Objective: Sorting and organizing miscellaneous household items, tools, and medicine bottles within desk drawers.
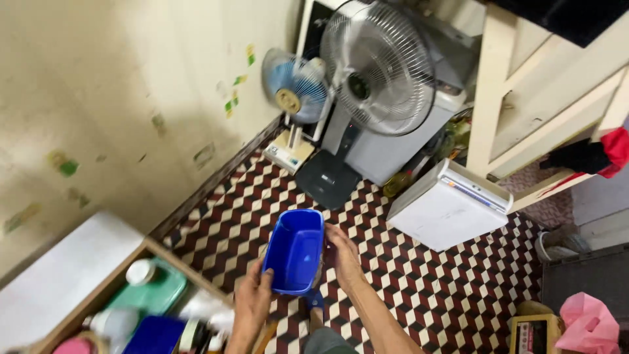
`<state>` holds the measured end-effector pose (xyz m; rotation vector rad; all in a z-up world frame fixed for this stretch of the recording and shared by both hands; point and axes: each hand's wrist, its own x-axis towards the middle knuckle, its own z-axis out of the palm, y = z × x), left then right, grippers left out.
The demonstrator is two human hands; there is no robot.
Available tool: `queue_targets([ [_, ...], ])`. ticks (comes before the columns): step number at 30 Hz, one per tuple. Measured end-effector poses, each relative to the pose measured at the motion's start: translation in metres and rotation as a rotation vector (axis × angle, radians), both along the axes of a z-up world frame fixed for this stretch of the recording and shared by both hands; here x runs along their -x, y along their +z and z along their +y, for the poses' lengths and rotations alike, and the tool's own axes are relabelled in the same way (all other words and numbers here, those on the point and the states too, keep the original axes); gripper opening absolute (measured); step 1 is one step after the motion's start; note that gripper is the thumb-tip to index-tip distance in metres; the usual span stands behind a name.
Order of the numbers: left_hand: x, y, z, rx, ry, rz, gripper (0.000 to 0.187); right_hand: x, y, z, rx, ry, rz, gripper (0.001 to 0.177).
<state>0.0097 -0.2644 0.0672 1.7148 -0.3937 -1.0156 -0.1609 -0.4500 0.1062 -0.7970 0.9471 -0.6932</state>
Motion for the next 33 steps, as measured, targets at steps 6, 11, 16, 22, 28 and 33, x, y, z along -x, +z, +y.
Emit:
queue_targets([
  [6, 0.024, 0.081, -0.163, -0.088, -0.039, -0.129, 0.056, 0.021, 0.01, -0.187, 0.185, -0.353, -0.012, 0.073],
  [11, 0.036, 0.077, -0.27, -0.021, -0.015, -0.182, 0.056, 0.032, 0.007, -0.34, 0.266, -0.356, -0.106, 0.077],
  [16, 0.044, 0.075, -0.339, -0.039, -0.038, -0.23, 0.057, 0.027, -0.014, -0.455, 0.328, -0.312, -0.128, 0.081],
  [22, 0.045, 0.054, -0.375, -0.052, -0.067, -0.203, 0.059, 0.037, -0.055, -0.528, 0.281, -0.384, -0.152, 0.056],
  [28, 0.05, 0.049, -0.398, 0.017, -0.047, -0.302, 0.052, 0.055, -0.03, -0.541, 0.388, -0.371, -0.078, 0.061],
  [33, 0.046, 0.045, -0.403, 0.02, -0.062, -0.304, 0.054, 0.064, -0.02, -0.552, 0.36, -0.391, -0.073, 0.064],
])
